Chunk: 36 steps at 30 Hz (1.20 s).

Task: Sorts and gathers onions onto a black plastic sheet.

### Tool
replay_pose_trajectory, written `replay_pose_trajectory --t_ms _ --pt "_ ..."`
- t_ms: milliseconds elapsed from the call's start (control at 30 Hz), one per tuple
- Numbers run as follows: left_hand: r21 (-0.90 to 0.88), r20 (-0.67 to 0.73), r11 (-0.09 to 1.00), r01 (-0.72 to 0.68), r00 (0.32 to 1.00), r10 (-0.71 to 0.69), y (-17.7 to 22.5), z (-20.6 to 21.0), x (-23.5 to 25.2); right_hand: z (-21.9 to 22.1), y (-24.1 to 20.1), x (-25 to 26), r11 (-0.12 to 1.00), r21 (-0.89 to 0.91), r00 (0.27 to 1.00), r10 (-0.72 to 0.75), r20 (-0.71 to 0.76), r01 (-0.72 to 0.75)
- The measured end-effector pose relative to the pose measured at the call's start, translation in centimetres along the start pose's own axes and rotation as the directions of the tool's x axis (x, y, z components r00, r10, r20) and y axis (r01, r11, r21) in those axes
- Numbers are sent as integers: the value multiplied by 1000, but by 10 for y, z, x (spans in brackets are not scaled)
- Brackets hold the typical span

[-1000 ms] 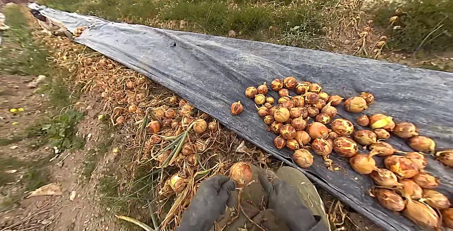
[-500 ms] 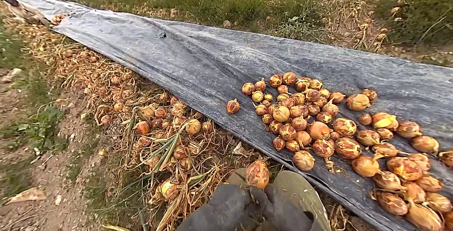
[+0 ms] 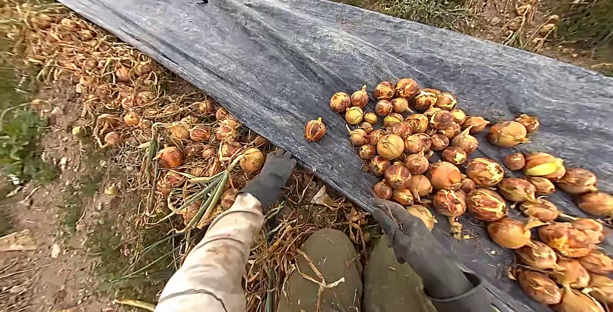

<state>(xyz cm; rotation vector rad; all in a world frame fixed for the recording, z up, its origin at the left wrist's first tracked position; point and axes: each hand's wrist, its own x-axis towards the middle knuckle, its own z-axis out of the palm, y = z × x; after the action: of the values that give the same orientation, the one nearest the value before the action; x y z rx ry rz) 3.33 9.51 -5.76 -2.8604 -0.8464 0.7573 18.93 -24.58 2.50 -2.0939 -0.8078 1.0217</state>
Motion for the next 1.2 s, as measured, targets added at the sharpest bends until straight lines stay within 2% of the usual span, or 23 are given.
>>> replay_pose_trajectory --t_ms 67,100,167,233,300,400,433,500,533,567,633,700,733,767,800,867,933,1000,1033,1067,1133,1167,1200 --pt "180 154 983 -33 988 5 -11 8 36 13 20 -19 998 30 996 60 67 -62" --pt "201 181 979 -8 983 -29 -11 11 45 18 29 -30 995 60 993 79 83 -84" --pt "145 154 979 146 974 -168 -4 13 47 26 42 -50 983 116 985 132 108 -145" --pt "86 125 934 347 926 -356 0 12 42 30 51 -60 976 121 977 167 131 -183" --pt "100 116 891 444 884 -453 0 11 31 31 53 -66 977 75 972 185 147 -198" --pt "128 134 924 361 917 -377 1 -3 12 28 47 -71 988 59 981 132 145 -141" --pt "72 155 936 343 924 -351 2 -11 -1 28 46 -74 990 83 985 100 140 -112" --pt "-162 124 929 332 941 -315 -2 -24 -32 26 42 -74 993 111 992 31 122 -45" --pt "-356 110 878 319 948 -300 -3 -29 -55 26 39 -74 994 112 994 -3 113 -10" --pt "-558 86 778 288 953 -291 -1 -33 -82 27 35 -74 994 110 994 -34 108 22" --pt "-857 -14 498 136 958 -286 15 -40 -143 35 27 -70 992 92 990 -93 107 83" --pt "-976 -102 214 -37 948 -302 44 -51 -199 48 13 -65 983 100 979 -164 123 152" --pt "-986 -140 130 -105 942 -305 61 -60 -222 56 5 -64 974 127 971 -206 125 190" --pt "-982 -185 102 -161 938 -293 76 -67 -242 64 -5 -65 958 176 960 -250 124 227" --pt "-969 -239 131 -211 935 -263 90 -70 -257 71 -13 -69 931 252 949 -297 110 262" --pt "-910 -345 305 -282 921 -179 112 -68 -276 89 -24 -84 841 422 929 -370 -6 338" --pt "-824 -408 476 -308 905 -120 124 -64 -288 102 -28 -98 772 497 915 -378 -141 396" --pt "-809 -342 541 -231 933 -114 125 -62 -299 105 -26 -105 789 451 908 -390 -157 417" --pt "-852 -232 503 -144 966 -117 124 -61 -305 104 -23 -107 819 344 888 -437 -142 459" --pt "-909 -86 416 -23 987 -133 124 -59 -308 105 -18 -106 826 175 843 -513 -159 536" --pt "-972 176 131 196 972 -154 127 -50 -305 104 -9 -103 728 -86 692 -676 -252 680" --pt "-966 258 -17 259 954 -149 128 -48 -299 99 -9 -103 703 -110 654 -699 -291 703" --pt "-951 297 -133 279 944 -142 128 -49 -291 92 -9 -105 711 -83 657 -682 -321 698"
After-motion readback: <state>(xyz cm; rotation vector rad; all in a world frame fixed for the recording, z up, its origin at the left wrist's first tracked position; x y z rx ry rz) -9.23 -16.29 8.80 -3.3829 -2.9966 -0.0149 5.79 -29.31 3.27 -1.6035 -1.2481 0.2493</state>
